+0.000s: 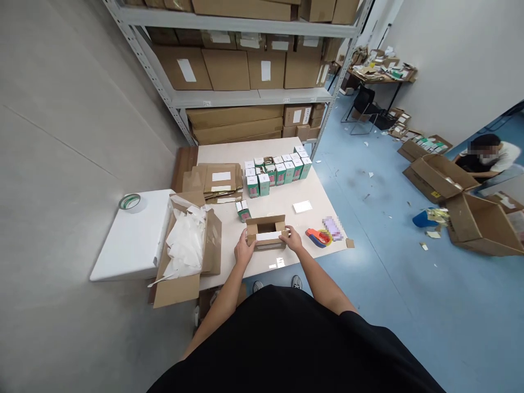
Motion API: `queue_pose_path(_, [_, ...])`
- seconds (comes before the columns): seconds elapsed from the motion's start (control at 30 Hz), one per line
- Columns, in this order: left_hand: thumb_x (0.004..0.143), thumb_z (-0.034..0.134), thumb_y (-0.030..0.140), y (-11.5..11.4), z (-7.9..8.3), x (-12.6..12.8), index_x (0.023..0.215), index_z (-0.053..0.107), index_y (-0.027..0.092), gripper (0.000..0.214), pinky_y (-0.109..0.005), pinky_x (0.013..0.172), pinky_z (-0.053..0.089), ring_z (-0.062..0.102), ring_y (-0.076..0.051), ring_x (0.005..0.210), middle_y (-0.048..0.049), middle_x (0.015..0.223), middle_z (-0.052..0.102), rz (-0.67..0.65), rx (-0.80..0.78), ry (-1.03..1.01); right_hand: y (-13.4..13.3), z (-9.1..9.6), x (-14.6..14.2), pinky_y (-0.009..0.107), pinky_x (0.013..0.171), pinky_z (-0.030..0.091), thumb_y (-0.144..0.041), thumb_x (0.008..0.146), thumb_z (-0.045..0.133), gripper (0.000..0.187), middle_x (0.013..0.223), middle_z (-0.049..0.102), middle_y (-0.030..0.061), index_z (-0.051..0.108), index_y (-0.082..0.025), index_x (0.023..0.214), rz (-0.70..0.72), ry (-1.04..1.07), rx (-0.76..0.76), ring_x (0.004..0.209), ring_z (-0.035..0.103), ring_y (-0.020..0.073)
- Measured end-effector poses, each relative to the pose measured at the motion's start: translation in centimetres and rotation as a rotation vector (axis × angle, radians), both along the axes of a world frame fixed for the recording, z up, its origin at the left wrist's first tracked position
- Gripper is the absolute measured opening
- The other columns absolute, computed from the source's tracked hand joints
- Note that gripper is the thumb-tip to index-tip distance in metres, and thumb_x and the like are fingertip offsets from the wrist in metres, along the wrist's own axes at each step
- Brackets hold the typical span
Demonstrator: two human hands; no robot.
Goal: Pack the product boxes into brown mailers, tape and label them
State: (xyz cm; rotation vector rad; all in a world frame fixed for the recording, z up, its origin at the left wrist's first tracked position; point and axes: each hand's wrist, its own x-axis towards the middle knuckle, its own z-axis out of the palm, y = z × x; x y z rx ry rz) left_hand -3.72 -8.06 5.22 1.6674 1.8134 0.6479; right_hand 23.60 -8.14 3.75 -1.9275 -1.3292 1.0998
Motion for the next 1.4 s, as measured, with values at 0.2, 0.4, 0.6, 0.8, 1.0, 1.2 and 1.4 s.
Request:
queue_pose_path(0.2, [0.089,0.071,0.041,1.6,1.6,0.5,0.167,0.007,0.033,0.101,-0.04,0.091,0.058,0.057,-0.034,0.133,-0.0121,0.175,0.001,-0.057,-0.036,0.24,-0.2,-0.5,-1.6,0.037,0.092,0.054,-0.045,0.085,0.069,0.091,0.137,0.06,0.0107,0.024,-0.028,0.162,-0.042,-0.133,0.053,0.109,0.067,0.0264])
queue_pose_path(0.4, [0.076,0.083,0.026,5.3,3.7,0.9,0.164,0.024,0.034,0.106,-0.048,0.114,0.043,0.02,-0.038,0.156,-0.0078,0.172,0.021,-0.373,-0.044,0.452,0.5,1.2,-1.1,0.039,0.095,0.054,-0.041,0.084,0.071,0.1,0.169,0.023,0.0121,0.013,-0.033,0.166,0.082,-0.231,0.142,0.142,0.047,0.0331])
queue_pose_path(0.6, [0.094,0.064,0.036,3.3,2.5,1.1,0.153,0.048,0.036,0.061,-0.048,0.112,0.046,0.039,-0.035,0.147,-0.0042,0.166,0.038,-0.303,-0.119,0.391,0.6,-0.1,0.0,0.044,0.108,0.049,-0.043,0.095,0.061,0.064,0.169,0.029,0.0053,0.042,-0.037,0.157,0.162,-0.257,0.165,0.147,0.041,0.0318])
queue_pose_path(0.8, [0.098,0.053,0.051,1.8,1.4,1.9,0.156,0.045,0.037,0.06,-0.048,0.105,0.05,0.053,-0.035,0.139,-0.0078,0.174,0.011,-0.15,-0.297,0.284,1.4,-1.0,0.9,0.043,0.106,0.05,-0.045,0.097,0.06,0.047,0.143,0.062,0.0052,0.061,-0.036,0.143,0.202,-0.172,0.065,0.131,0.058,0.0307])
queue_pose_path(1.0, [0.08,0.077,0.058,2.4,2.5,3.6,0.158,0.043,0.03,0.089,-0.051,0.108,0.047,0.036,-0.042,0.149,-0.0164,0.172,0.016,-0.171,-0.311,0.412,1.6,-0.6,1.0,0.041,0.107,0.049,-0.044,0.098,0.058,0.051,0.145,0.061,0.0055,0.054,-0.035,0.149,0.217,-0.13,0.015,0.132,0.058,0.0295])
queue_pose_path(1.2, [0.086,0.072,0.055,2.7,3.5,4.4,0.156,0.045,0.031,0.079,-0.045,0.105,0.05,0.054,-0.037,0.136,-0.015,0.173,0.015,-0.169,-0.352,0.493,1.8,0.5,3.2,0.045,0.121,0.036,-0.04,0.096,0.059,0.072,0.166,0.035,0.0112,0.035,-0.025,0.162,0.199,-0.102,0.102,0.153,0.034,0.0294])
queue_pose_path(1.4, [0.089,0.069,0.053,3.9,3.6,4.9,0.156,0.044,0.024,0.078,-0.041,0.105,0.05,0.059,-0.035,0.132,-0.0198,0.171,0.019,-0.234,-0.382,0.623,2.2,1.2,9.5,0.045,0.124,0.03,-0.034,0.092,0.061,0.074,0.166,0.036,0.0096,0.034,-0.025,0.161,0.117,-0.121,0.191,0.153,0.033,0.0279])
